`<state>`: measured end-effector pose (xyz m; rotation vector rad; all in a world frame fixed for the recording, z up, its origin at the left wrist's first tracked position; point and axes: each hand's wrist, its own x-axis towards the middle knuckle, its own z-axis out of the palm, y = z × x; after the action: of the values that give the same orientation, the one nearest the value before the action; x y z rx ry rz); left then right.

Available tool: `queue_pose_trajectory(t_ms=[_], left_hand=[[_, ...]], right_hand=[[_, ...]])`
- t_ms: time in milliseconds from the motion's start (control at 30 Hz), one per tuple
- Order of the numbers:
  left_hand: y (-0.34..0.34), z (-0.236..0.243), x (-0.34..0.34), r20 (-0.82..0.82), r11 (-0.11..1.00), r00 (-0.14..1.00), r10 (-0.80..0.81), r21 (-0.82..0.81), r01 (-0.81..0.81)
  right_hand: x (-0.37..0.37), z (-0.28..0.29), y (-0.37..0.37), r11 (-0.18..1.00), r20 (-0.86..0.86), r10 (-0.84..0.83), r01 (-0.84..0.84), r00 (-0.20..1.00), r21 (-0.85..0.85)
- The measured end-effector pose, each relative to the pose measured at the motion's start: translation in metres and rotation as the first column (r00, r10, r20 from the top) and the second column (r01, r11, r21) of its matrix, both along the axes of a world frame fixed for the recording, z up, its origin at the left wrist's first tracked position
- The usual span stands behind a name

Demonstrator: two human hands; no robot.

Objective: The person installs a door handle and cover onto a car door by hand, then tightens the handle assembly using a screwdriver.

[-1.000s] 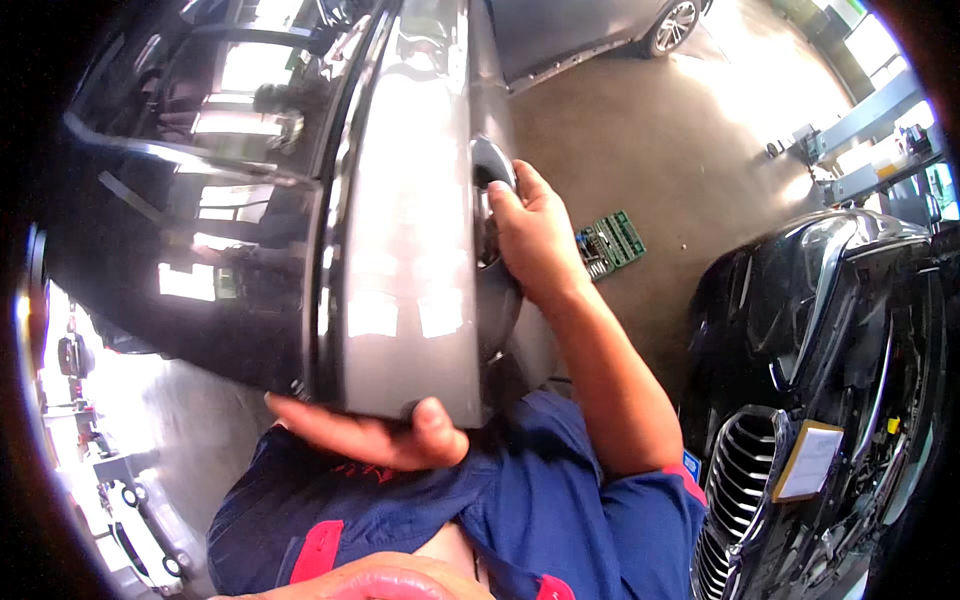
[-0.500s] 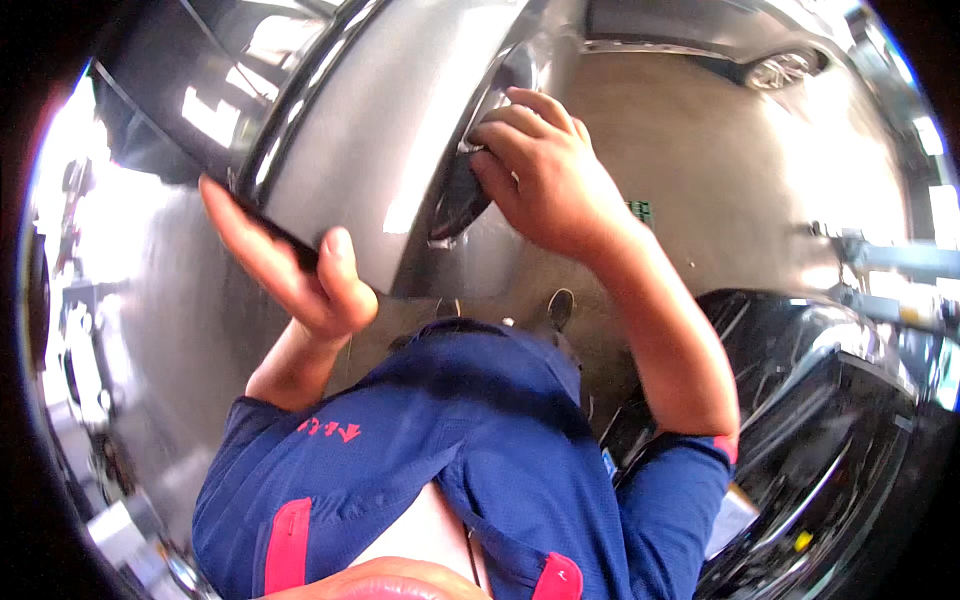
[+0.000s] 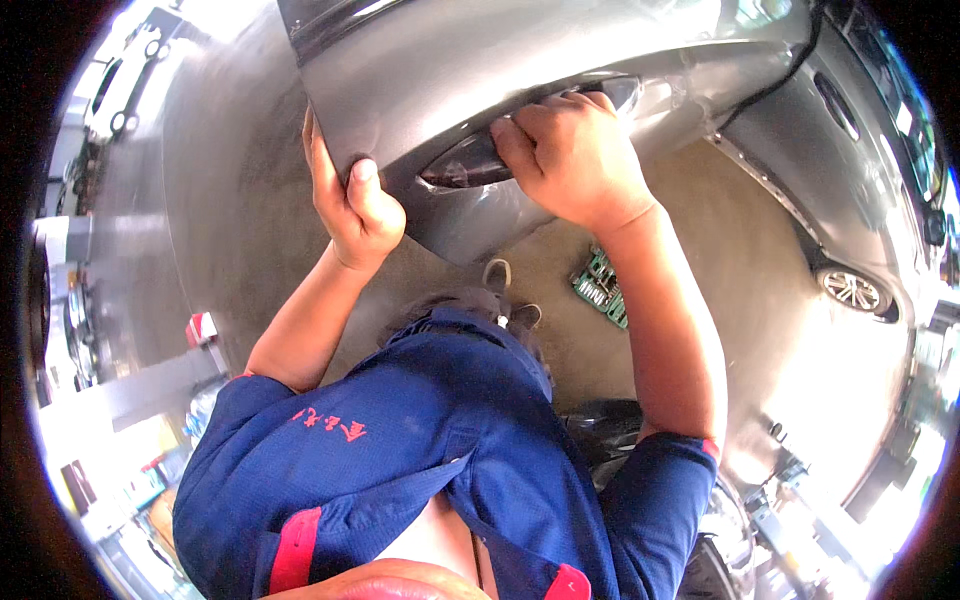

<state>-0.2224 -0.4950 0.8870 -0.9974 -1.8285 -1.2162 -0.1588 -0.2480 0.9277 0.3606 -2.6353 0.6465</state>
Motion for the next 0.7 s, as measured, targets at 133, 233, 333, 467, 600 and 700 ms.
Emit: queue_pose_trajectory(t_ms=[133,233,333,467,600,700], left_hand=[[-0.003,-0.004,-0.006,0.038,0.998,0.999,-0.031,0.06,0.028],[-0.007,-0.01,-0.005,0.058,0.995,0.998,-0.024,0.101,0.018],[0.001,-0.005,-0.014,0.025,0.996,0.999,-0.047,0.075,0.045],[0.001,-0.011,-0.006,0.054,0.986,0.999,-0.002,0.166,-0.007],[0.001,-0.013,-0.003,-0.015,0.982,0.994,0.108,0.156,-0.104],[0.006,-0.012,0.01,-0.106,0.925,0.933,0.343,0.213,-0.315]], right_hand=[[-0.01,-0.001,0.004,0.996,0.033,0.077,-0.075,0.997,-0.05],[-0.012,0.007,0.007,0.988,0.111,0.139,-0.131,0.984,-0.079],[-0.021,0.009,0.024,0.974,0.109,0.208,-0.196,0.972,-0.112],[-0.028,0.026,0.029,0.921,0.271,0.338,-0.258,0.901,-0.292],[-0.026,0.035,0.037,0.884,0.377,0.424,-0.285,0.823,-0.371],[-0.026,0.042,0.038,0.9,0.45,0.408,-0.268,0.794,-0.343]])
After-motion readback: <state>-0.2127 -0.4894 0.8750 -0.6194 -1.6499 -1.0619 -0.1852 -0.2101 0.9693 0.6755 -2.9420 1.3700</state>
